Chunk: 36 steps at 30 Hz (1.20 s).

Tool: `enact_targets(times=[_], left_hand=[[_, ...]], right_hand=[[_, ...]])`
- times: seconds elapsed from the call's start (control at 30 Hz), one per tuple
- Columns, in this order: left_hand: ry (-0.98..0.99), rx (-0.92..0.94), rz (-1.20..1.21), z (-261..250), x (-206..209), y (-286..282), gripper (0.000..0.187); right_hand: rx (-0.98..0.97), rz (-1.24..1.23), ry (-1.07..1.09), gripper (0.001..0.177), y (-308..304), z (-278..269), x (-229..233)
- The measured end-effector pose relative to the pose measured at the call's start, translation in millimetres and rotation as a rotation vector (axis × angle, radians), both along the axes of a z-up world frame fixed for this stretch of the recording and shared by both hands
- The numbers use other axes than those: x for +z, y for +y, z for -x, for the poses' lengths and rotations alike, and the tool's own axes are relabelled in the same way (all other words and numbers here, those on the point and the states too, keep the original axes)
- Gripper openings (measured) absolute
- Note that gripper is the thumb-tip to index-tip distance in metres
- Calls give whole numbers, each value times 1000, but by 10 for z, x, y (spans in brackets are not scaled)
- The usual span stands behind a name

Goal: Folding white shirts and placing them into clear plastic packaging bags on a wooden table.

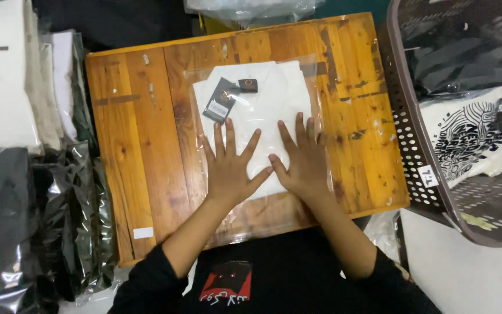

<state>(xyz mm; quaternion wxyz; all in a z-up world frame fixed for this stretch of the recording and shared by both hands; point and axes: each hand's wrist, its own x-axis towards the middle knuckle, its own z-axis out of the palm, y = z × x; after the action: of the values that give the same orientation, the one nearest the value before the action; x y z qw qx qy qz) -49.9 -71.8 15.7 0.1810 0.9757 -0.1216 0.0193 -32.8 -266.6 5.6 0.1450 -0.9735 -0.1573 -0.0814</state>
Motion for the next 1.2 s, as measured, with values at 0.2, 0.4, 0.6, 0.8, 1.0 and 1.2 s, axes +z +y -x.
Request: enact_targets(times=[0.2,0.4,0.6,0.8,1.0,1.2], left_hand=[[16,11,8,-6,-14,7,87],[441,-66,-99,-159,460,75,96],[-389,79,10,-808,154,139,71],[-212,139,25,-1074,-214,160,67],[-168,166,12,-1100,-250,158,66],[-110,154,-13,-1110,-218,176,64]], right_hand=[[-38,-7,141,73,23,-11,103],[30,74,657,75,-106,-227,473],[-14,-4,-332,51,120,-912,256],[-21,16,109,55,451,-1104,77],[-33,76,125,54,471,-1131,36],[17,80,124,59,385,-1198,-111]])
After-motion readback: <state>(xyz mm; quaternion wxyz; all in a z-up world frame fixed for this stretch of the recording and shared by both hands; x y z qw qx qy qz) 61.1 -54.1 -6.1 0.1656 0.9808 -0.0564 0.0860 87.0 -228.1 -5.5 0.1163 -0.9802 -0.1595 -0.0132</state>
